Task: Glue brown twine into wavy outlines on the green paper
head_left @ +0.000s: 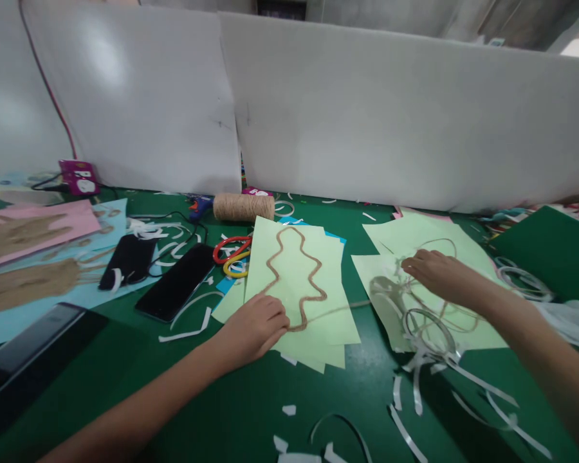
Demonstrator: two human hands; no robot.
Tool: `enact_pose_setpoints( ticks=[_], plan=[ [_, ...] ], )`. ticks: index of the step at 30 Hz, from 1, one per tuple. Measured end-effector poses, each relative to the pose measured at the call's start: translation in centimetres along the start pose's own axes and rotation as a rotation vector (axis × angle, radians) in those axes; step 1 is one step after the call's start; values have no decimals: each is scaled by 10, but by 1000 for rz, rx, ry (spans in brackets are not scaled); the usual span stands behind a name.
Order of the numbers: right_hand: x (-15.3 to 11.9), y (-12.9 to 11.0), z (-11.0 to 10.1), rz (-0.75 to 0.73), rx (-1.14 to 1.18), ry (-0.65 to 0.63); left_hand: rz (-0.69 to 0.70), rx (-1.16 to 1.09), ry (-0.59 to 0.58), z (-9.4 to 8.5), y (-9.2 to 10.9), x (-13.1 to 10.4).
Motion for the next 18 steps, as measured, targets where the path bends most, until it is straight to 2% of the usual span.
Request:
enact_pose_setpoints(
  ticks=[2, 3, 6, 8, 9, 11, 18],
  plan=[
    [-9, -36, -12, 53, -27, 141, 7, 35, -8, 1, 0, -1],
    [-14, -64, -18, 8, 15, 202, 11, 56, -10, 1, 0, -1],
    [-24, -160, -27, -348, 225, 235, 6, 101, 6, 1, 1, -1],
    [-25, -202, -31, -476, 299, 246, -14, 103, 29, -1, 1, -1],
    [-24, -213, -32, -504, 321, 246, -26, 94, 38, -1, 1, 0],
    [-19, -220, -34, -527, 349, 281, -51, 60, 54, -2, 0, 1],
    [-9, -209, -24, -541, 448, 335, -143, -42, 42, -2, -6, 3]
  ],
)
Point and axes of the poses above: each hand's wrist, its own x-axis towards the middle knuckle, its own z-axis out of the palm, y = z × x, the point moved 8 cm from there along x, towards the middle knuckle, and after that the axes turned 13 degrees about -y, right-handed, at the moved point
